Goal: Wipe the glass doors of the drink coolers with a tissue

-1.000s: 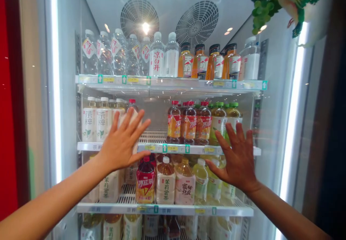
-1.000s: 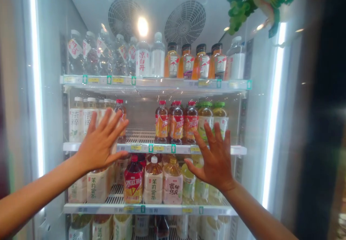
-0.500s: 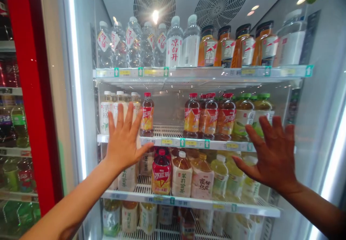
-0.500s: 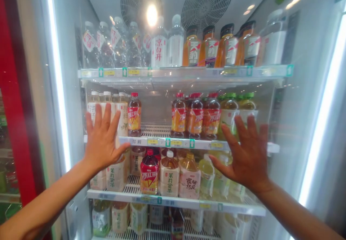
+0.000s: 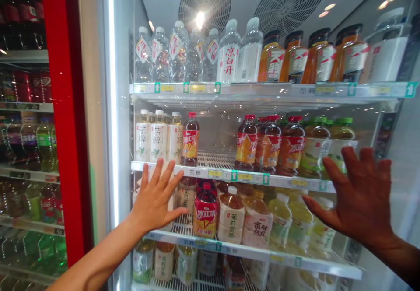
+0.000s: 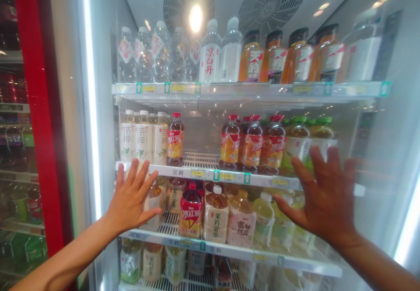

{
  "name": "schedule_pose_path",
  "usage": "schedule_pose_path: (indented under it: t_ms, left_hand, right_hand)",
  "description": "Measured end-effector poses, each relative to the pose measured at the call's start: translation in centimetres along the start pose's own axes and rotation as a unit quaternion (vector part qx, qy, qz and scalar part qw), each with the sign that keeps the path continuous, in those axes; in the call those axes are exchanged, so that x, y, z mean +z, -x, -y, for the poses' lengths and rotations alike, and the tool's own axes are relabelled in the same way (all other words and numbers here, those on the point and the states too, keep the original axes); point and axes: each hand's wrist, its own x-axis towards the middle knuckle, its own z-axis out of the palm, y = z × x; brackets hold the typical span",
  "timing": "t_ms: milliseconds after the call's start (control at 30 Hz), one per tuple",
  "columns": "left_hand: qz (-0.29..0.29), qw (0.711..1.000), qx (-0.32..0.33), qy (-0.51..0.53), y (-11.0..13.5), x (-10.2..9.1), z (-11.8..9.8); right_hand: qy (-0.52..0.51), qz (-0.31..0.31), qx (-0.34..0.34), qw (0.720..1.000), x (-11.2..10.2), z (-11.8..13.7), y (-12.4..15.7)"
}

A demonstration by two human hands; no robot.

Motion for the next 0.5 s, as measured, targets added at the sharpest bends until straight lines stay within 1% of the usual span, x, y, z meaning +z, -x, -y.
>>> schedule_pose_path:
  t_ms: [33,100,167,233,333,400,467,500]
  left_hand:
    - [-0.005,1.0,-0.01,-0.002,-0.4,-0.1,0.5]
    - [-0.043,0.996,-0.073,0.0,-1.7,-0.2,1.6]
    - [-0.061,0.991,-0.117,0.012,-2.5,-0.3,2.2]
    - [-0.044,0.992,-0.113,0.021,-2.0,-0.3,1.9]
    - [-0.011,0.997,-0.076,0.02,-1.4,-0.3,1.7]
    - [-0.02,0.997,-0.077,0.017,-2.3,-0.3,2.4]
    - [-0.043,0.994,-0.1,0.017,-3.5,-0.5,3.0]
    - [-0.052,0.992,-0.11,0.017,-3.8,-0.5,2.8]
  right_hand:
    - [-0.002,0.0,0.0,1.0,0.0,0.0,0.0]
    - [-0.005,0.003,0.002,1.0,0.0,0.1,-0.1]
    - [-0.004,0.005,0.003,1.0,-0.1,0.1,0.0]
    - [-0.003,0.003,0.008,1.0,-0.1,0.2,0.0]
    - [-0.003,-0.004,0.004,1.0,-0.1,0.2,0.0]
    - [-0.004,-0.005,0.001,1.0,-0.1,0.3,-0.1]
    - [-0.004,-0.007,0.006,1.0,-0.1,0.3,-0.1]
    - [-0.004,-0.008,0.009,1.0,-0.1,0.4,-0.1]
